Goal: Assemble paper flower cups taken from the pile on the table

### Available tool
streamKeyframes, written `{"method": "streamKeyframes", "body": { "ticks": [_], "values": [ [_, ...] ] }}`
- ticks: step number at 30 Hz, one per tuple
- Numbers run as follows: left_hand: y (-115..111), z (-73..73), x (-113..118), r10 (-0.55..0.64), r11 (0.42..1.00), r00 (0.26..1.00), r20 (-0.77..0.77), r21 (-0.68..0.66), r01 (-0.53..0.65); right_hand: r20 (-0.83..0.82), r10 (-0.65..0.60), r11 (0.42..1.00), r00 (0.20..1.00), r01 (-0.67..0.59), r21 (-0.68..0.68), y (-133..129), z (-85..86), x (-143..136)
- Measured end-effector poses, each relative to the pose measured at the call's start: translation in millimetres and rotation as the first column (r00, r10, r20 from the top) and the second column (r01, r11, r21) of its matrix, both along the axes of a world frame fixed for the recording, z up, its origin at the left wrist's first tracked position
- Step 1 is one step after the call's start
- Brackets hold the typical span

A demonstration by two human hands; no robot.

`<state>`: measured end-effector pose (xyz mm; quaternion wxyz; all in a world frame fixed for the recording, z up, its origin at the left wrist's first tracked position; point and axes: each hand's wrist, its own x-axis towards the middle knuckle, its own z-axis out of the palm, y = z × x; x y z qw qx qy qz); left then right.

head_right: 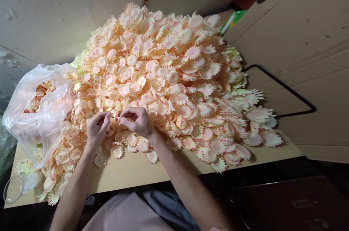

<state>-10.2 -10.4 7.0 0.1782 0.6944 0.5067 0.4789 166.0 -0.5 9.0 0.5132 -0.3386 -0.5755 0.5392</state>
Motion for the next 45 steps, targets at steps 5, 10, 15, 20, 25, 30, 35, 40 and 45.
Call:
{"method": "streamKeyframes", "body": {
  "ticks": [5,10,15,20,25,30,35,40,45],
  "values": [
    [1.1,-6.6,0.0,-0.07,0.996,0.998,-0.005,0.051,0.07,0.073,-0.036,0.999,0.997,0.035,0.02,1.2,-5.9,-2.3],
    [1.0,-4.9,1.6,-0.077,0.99,0.997,-0.018,0.116,0.078,0.077,-0.071,0.997,0.995,0.071,0.001,3.2,-8.8,-4.6],
    [-0.8,0.0,1.9,-0.035,0.998,0.999,0.004,0.05,0.035,-0.011,-0.011,0.998,1.0,0.01,-0.054,4.6,-7.8,-4.6],
    [-1.8,2.0,0.3,-0.12,0.991,0.99,0.074,-0.056,0.124,-0.031,0.009,0.997,0.999,-0.012,-0.078,4.9,-12.7,-5.1],
    [-1.3,3.0,1.5,-0.021,0.979,0.973,0.229,-0.191,0.066,-0.038,0.053,0.995,0.998,-0.056,-0.081,4.0,-10.3,-3.2],
    [-0.6,3.0,1.3,0.063,0.927,0.91,0.411,-0.362,0.099,0.046,0.108,0.993,0.993,-0.105,-0.054,3.4,-4.4,-0.4],
    [0.9,-0.5,-1.5,0.123,0.906,0.855,0.504,-0.409,0.111,0.063,0.147,0.988,0.987,-0.143,-0.063,1.4,-1.0,-0.8],
    [13.0,1.9,-19.2,0.259,0.924,0.761,0.595,-0.383,-0.014,-0.093,0.285,0.944,0.954,-0.296,-0.142,-5.6,3.0,6.2],
    [20.9,-0.5,-24.7,0.3,0.943,0.699,0.649,-0.313,-0.115,-0.25,0.236,0.947,0.939,-0.28,-0.158,-5.5,-1.4,4.3]
  ]
}}
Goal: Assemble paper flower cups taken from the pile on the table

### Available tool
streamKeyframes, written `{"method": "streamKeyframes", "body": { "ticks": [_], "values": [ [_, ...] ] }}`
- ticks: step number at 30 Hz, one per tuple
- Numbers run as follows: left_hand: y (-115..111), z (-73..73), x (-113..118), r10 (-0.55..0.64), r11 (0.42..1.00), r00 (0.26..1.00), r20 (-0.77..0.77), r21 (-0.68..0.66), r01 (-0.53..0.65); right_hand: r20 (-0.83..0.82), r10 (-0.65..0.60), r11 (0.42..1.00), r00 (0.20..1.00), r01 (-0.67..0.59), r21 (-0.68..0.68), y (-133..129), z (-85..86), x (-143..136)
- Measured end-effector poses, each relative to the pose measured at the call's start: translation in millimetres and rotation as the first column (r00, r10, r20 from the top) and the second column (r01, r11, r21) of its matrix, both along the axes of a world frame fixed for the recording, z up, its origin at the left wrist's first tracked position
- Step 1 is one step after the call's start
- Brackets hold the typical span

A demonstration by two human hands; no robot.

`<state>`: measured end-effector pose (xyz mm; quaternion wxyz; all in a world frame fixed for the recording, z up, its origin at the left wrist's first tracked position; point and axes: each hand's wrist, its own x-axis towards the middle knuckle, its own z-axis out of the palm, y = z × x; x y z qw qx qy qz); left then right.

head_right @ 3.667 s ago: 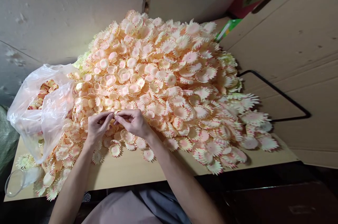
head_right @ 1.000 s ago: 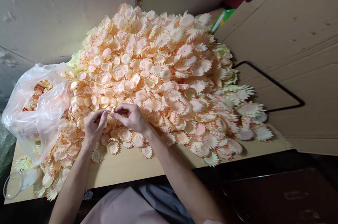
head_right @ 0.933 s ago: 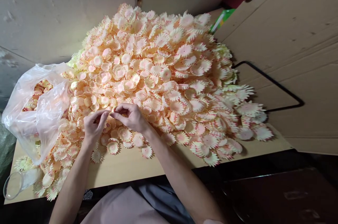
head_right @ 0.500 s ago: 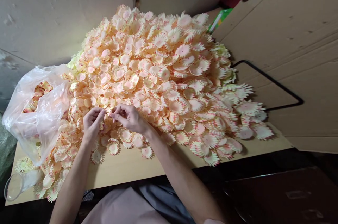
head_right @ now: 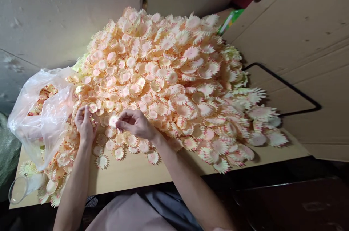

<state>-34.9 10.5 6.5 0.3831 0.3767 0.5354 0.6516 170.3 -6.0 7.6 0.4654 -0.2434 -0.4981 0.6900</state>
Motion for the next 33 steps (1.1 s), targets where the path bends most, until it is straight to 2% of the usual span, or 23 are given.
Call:
{"method": "streamKeyframes", "body": {
  "ticks": [4,10,12,15,16,18,20,22,27,33],
  "values": [
    [-2.6,-10.6,9.2,-0.1,0.994,0.987,-0.126,0.022,0.104,0.017,-0.092,0.996,0.996,0.092,-0.017,3.9,-1.1,-6.0],
    [-5.4,-10.4,10.8,-0.107,0.994,0.973,-0.207,0.003,0.11,0.015,-0.105,0.995,0.994,0.105,0.004,5.2,2.7,-8.9],
    [-6.8,-7.5,11.8,-0.101,0.994,0.965,-0.242,0.011,0.107,0.039,-0.198,0.98,0.979,0.199,-0.015,5.7,1.4,-9.2],
    [-9.9,-4.2,15.6,-0.131,0.991,0.959,-0.25,0.001,0.135,0.095,-0.453,0.889,0.886,0.457,-0.017,6.6,-0.7,-7.8],
    [-11.1,-3.6,17.1,-0.14,0.989,0.957,-0.254,0.0,0.145,0.106,-0.496,0.867,0.862,0.499,0.001,6.5,-0.8,-7.3],
    [-13.6,-2.9,20.1,-0.145,0.988,0.946,-0.291,0.013,0.156,0.108,-0.452,0.892,0.885,0.45,0.044,5.9,-0.3,-7.5],
    [-16.1,-2.6,22.2,-0.157,0.983,0.929,-0.335,0.033,0.178,0.097,-0.309,0.95,0.946,0.303,0.073,5.0,0.3,-9.9],
    [-18.6,-2.1,23.2,-0.22,0.969,0.918,-0.33,0.033,0.244,0.082,-0.222,0.974,0.972,0.216,0.073,4.6,-0.6,-13.4],
    [-23.6,1.0,23.6,-0.393,0.912,0.878,-0.273,0.002,0.409,0.075,-0.242,0.969,0.967,0.236,0.075,5.9,-7.3,-16.4],
    [-22.7,0.7,24.6,-0.366,0.919,0.886,-0.286,0.038,0.392,0.057,-0.25,0.957,0.967,0.237,0.17,6.9,-9.5,-14.1]
  ]
}}
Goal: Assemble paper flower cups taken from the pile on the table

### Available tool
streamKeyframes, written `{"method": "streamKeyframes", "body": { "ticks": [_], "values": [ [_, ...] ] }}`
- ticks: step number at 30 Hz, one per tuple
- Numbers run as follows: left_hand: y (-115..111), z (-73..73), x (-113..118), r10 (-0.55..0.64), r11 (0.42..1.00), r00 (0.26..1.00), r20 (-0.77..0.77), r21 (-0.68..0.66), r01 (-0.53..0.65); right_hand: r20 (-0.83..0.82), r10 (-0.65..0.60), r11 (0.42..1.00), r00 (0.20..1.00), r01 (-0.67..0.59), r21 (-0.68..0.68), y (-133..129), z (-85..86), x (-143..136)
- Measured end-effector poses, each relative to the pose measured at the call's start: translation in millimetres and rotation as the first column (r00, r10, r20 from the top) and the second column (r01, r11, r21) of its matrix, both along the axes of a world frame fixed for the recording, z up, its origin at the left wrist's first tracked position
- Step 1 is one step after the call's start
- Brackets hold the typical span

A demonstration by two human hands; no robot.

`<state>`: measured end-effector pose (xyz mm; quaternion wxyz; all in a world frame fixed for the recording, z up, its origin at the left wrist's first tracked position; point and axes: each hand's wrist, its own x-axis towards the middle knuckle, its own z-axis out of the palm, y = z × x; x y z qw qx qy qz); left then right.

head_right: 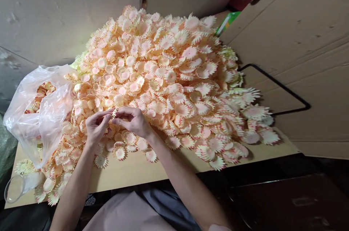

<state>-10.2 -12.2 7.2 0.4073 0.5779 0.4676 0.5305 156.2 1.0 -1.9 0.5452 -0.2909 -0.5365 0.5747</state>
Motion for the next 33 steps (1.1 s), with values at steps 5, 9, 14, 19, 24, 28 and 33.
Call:
{"method": "streamKeyframes", "body": {
  "ticks": [5,9,14,19,24,28,33],
  "values": [
    [0.7,-2.5,0.8,0.026,1.0,0.999,-0.025,0.003,-0.026,0.064,0.009,1.0,0.998,-0.011,0.026,0.3,-0.3,2.4],
    [0.4,-1.9,0.9,0.039,0.999,0.999,-0.033,-0.001,-0.039,0.083,0.011,0.999,0.997,-0.015,0.049,0.4,0.3,4.0],
    [0.8,-2.1,1.2,0.053,0.999,0.998,-0.038,0.004,-0.053,0.118,0.0,0.997,0.993,-0.008,0.073,0.5,1.4,4.1],
    [0.7,-2.8,1.6,0.062,0.998,0.997,-0.056,-0.001,-0.062,0.139,0.006,0.997,0.99,-0.017,0.077,-0.3,1.1,4.7],
    [1.0,-2.4,1.1,0.06,0.998,0.995,-0.086,0.023,-0.059,0.159,0.032,0.996,0.987,-0.045,0.078,-1.3,2.1,6.2],
    [1.7,-3.2,0.8,0.064,0.998,0.995,-0.079,0.02,-0.063,0.179,0.037,0.995,0.983,-0.052,0.084,-1.4,1.4,6.8],
    [1.4,-1.6,1.5,0.062,0.998,0.994,-0.091,0.02,-0.061,0.181,0.03,0.995,0.983,-0.046,0.084,-1.2,-1.2,6.8]
  ]
}}
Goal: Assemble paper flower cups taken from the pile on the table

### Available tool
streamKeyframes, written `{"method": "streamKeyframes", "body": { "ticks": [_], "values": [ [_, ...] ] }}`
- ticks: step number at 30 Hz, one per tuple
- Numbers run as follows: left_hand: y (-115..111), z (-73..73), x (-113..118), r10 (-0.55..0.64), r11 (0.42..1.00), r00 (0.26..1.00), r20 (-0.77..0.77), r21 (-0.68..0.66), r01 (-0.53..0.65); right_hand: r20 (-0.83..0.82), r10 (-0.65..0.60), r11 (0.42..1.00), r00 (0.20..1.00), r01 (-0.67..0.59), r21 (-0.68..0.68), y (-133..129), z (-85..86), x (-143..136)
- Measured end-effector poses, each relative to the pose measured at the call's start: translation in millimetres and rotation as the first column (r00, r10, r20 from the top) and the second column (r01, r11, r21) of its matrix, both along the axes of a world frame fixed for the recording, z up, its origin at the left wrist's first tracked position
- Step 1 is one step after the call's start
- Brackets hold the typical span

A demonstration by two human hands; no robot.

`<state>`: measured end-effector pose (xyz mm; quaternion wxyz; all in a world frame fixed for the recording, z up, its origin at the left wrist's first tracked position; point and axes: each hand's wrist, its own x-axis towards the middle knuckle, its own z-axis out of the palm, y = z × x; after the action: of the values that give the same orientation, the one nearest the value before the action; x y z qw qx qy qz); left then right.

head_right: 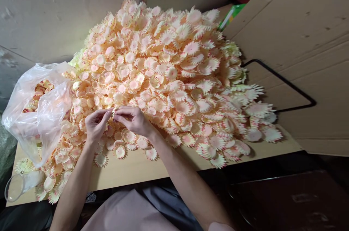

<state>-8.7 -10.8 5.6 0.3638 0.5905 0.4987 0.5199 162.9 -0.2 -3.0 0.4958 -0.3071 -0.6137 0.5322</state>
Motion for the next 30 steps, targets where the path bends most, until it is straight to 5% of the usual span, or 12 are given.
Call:
{"method": "streamKeyframes", "body": {
  "ticks": [22,30],
  "values": [
    [1.3,-5.0,1.4,-0.027,0.998,0.999,-0.035,0.061,0.029,-0.014,-0.021,1.0,1.0,0.021,-0.007,-0.3,1.3,0.1],
    [0.2,-3.5,0.5,-0.067,0.99,0.985,-0.161,0.114,0.086,0.0,-0.064,0.998,0.998,0.064,-0.03,0.4,-1.5,-1.3]
  ]
}}
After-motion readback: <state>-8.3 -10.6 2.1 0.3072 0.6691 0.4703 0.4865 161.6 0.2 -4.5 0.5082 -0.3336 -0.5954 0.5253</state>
